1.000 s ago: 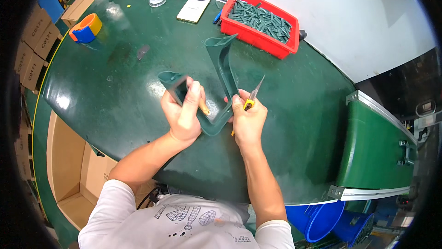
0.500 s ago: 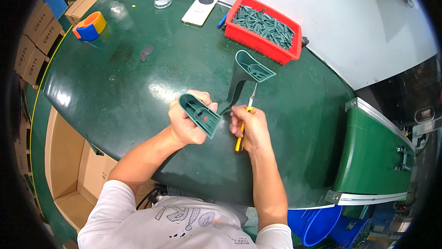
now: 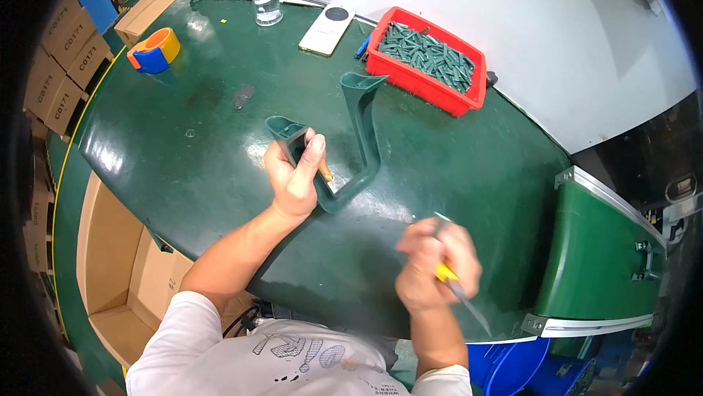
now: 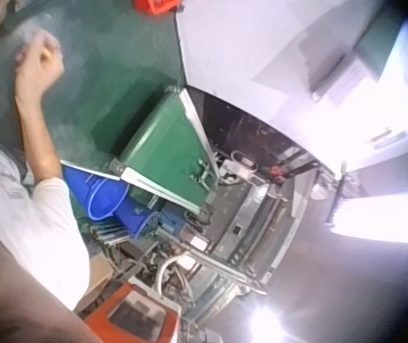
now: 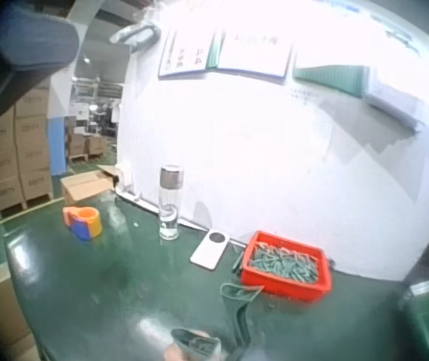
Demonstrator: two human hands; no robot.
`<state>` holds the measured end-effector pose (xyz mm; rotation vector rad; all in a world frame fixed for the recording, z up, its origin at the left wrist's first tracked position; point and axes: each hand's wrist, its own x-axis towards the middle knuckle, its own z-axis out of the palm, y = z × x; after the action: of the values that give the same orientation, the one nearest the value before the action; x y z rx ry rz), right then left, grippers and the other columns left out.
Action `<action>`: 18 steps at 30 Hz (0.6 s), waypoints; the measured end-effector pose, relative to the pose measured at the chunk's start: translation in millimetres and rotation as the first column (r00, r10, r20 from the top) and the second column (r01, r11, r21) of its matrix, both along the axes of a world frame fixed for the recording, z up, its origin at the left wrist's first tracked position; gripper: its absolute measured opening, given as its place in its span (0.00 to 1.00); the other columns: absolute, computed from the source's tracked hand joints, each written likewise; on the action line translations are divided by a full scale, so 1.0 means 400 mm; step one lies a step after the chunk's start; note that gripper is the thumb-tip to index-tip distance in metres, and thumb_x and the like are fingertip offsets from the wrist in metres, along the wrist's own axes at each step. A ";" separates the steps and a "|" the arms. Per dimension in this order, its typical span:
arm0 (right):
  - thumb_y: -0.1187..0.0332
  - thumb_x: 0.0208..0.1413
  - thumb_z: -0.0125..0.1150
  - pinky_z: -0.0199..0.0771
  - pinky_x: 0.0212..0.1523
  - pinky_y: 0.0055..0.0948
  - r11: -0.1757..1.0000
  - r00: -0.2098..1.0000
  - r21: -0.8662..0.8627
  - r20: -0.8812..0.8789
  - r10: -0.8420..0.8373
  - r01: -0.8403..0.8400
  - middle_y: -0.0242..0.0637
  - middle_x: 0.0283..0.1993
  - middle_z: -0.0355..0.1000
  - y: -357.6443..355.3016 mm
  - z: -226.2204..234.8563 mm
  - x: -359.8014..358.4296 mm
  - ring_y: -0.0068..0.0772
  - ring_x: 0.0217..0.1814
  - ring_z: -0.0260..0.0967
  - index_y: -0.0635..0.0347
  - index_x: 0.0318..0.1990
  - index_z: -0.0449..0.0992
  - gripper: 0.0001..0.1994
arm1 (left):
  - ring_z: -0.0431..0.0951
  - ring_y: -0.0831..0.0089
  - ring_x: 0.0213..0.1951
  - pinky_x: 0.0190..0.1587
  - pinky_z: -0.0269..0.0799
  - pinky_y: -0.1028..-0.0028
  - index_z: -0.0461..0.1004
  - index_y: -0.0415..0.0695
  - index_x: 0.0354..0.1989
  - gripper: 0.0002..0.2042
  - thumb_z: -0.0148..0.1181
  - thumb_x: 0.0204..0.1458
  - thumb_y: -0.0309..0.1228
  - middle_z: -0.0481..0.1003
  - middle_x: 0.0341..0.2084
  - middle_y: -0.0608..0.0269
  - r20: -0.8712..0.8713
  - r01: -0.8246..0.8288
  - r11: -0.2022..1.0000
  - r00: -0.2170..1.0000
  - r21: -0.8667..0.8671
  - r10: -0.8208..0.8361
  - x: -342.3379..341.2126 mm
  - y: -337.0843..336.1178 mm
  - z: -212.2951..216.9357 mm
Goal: Trimming excess plastic from green u-shaped parts with a utility knife and packing them into a cardboard box.
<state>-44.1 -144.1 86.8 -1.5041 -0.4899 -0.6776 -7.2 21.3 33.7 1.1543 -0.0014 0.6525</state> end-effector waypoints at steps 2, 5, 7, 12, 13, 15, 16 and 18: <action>0.68 0.59 0.55 0.63 0.22 0.19 0.999 0.990 -0.027 0.140 -0.031 0.035 0.36 0.25 0.70 -0.029 0.073 0.068 0.20 0.20 0.63 0.69 0.38 0.72 0.10 | 0.64 0.82 0.18 0.21 0.59 0.80 0.67 0.40 0.27 0.08 0.56 0.54 0.30 0.66 0.15 0.68 -0.020 0.082 0.995 0.996 -0.056 -0.083 0.006 -0.001 -0.007; 0.62 0.56 0.60 0.63 0.24 0.18 0.962 0.954 -0.069 -0.132 -0.270 0.263 0.35 0.28 0.71 -0.037 0.131 0.233 0.17 0.23 0.62 0.69 0.42 0.74 0.16 | 0.65 0.78 0.15 0.17 0.60 0.79 0.66 0.41 0.28 0.08 0.56 0.54 0.32 0.66 0.12 0.65 -0.037 0.236 0.946 0.968 -0.222 -0.250 0.015 -0.001 -0.032; 0.60 0.55 0.62 0.64 0.26 0.18 0.952 0.920 -0.239 -0.293 -0.259 0.192 0.34 0.29 0.72 -0.059 0.082 0.269 0.16 0.25 0.62 0.69 0.44 0.75 0.19 | 0.64 0.76 0.13 0.14 0.60 0.78 0.66 0.42 0.29 0.08 0.56 0.54 0.32 0.65 0.11 0.64 -0.066 0.269 0.918 0.952 -0.291 -0.299 0.012 0.001 -0.020; 0.64 0.54 0.62 0.65 0.26 0.19 0.895 0.864 -0.429 -0.491 -0.114 -0.126 0.33 0.24 0.73 -0.045 -0.115 0.152 0.13 0.23 0.62 0.72 0.47 0.73 0.19 | 0.64 0.75 0.13 0.15 0.60 0.78 0.66 0.41 0.32 0.11 0.53 0.56 0.37 0.64 0.09 0.65 -0.139 0.292 0.892 0.924 -0.346 -0.356 0.018 0.004 -0.019; 0.65 0.54 0.62 0.66 0.27 0.18 0.869 0.849 -0.467 -0.516 -0.115 -0.165 0.32 0.23 0.73 -0.041 -0.137 0.139 0.13 0.21 0.62 0.73 0.46 0.73 0.18 | 0.66 0.75 0.15 0.18 0.61 0.78 0.67 0.40 0.36 0.13 0.52 0.57 0.39 0.66 0.11 0.63 -0.080 0.361 0.879 0.912 -0.312 -0.402 0.019 0.007 -0.027; 0.67 0.55 0.60 0.66 0.26 0.17 0.896 0.802 -0.408 -0.586 -0.111 -0.174 0.31 0.20 0.72 -0.023 -0.148 0.123 0.13 0.19 0.61 0.73 0.44 0.74 0.16 | 0.69 0.74 0.20 0.22 0.64 0.77 0.67 0.38 0.43 0.18 0.49 0.58 0.43 0.69 0.16 0.61 0.037 0.497 0.837 0.864 -0.227 -0.503 0.027 0.022 -0.048; 0.68 0.56 0.59 0.66 0.25 0.17 0.924 0.769 -0.339 -0.633 -0.087 -0.175 0.30 0.18 0.71 -0.017 -0.141 0.114 0.13 0.18 0.61 0.73 0.43 0.75 0.14 | 0.70 0.73 0.24 0.26 0.65 0.77 0.65 0.37 0.46 0.21 0.47 0.58 0.45 0.71 0.21 0.59 0.055 0.482 0.853 0.875 -0.199 -0.481 0.029 0.026 -0.053; 0.70 0.56 0.57 0.65 0.20 0.17 0.967 0.632 -0.078 -0.769 0.098 -0.244 0.32 0.22 0.73 -0.031 -0.132 0.105 0.15 0.18 0.63 0.71 0.39 0.75 0.10 | 0.72 0.72 0.31 0.32 0.66 0.76 0.62 0.36 0.53 0.27 0.44 0.59 0.49 0.74 0.30 0.56 0.104 0.441 0.885 0.897 -0.147 -0.430 0.038 0.030 -0.044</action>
<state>-2.0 -156.5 33.8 -1.7225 -0.0241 0.2041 8.1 33.2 15.9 0.9249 -0.2552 0.2820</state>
